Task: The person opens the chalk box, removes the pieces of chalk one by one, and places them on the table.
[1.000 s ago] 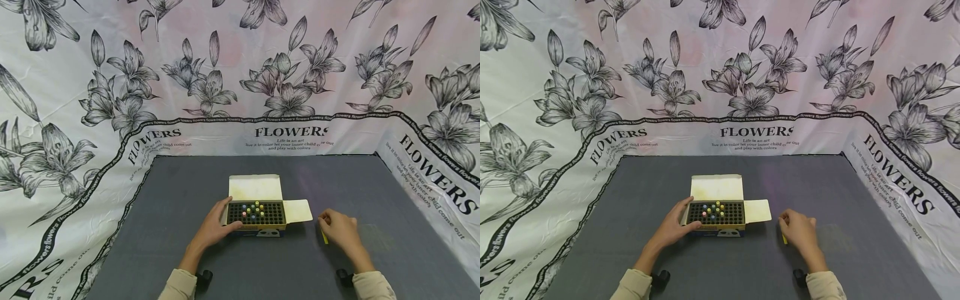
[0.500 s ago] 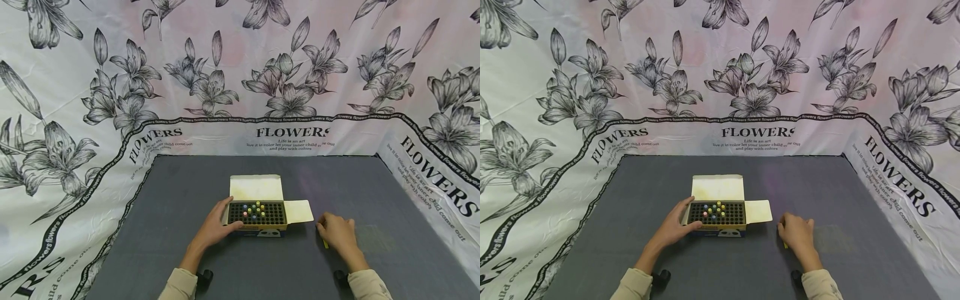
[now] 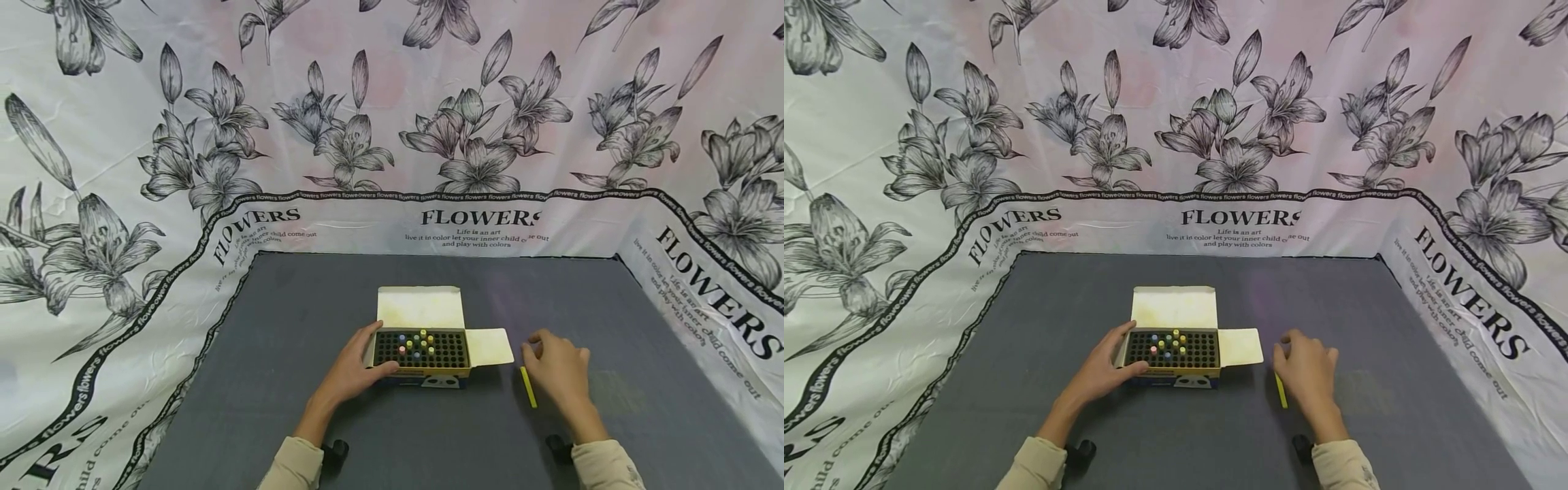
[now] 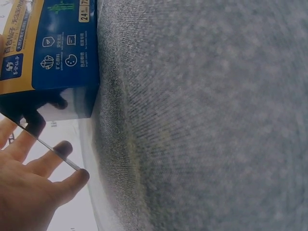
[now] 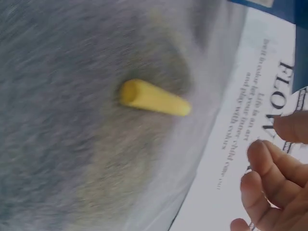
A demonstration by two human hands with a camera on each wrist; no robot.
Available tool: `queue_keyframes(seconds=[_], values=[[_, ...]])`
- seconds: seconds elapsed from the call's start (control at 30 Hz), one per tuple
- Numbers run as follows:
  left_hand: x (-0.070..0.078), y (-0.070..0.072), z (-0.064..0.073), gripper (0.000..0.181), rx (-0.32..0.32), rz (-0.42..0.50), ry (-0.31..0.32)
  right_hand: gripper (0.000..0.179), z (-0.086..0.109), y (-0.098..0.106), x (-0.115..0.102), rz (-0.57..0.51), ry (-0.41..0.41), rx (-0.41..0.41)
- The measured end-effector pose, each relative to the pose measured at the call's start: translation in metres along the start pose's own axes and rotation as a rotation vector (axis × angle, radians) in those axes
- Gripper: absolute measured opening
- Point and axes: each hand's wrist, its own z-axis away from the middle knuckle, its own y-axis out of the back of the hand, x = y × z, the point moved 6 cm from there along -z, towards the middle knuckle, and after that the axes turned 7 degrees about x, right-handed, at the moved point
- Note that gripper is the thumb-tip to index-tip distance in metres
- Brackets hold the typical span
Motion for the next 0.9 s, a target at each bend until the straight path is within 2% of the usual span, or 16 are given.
queue_keyframes(seconds=[0.2, 0.43, 0.53, 0.7, 0.9], values=[[0.001, 0.001, 0.001, 0.087, 0.006, 0.0, 0.0, 0.022, -0.004, 0.015, -0.021, -0.106, 0.068, 0.178], [0.001, 0.001, 0.001, 0.087, 0.001, -0.006, 0.002, 0.018, -0.006, 0.019, -0.05, -0.212, 0.242, 0.285], [0.001, 0.001, 0.001, 0.088, 0.004, -0.002, 0.001, 0.02, -0.006, 0.015, -0.062, -0.244, 0.316, 0.281], [0.0, 0.0, 0.0, 0.087, 0.009, 0.002, -0.004, 0.024, -0.001, 0.001, -0.082, -0.27, 0.417, 0.232], [0.001, 0.0, 0.0, 0.087, 0.006, -0.004, -0.003, 0.024, 0.005, -0.017, -0.104, -0.265, 0.5, 0.179]])
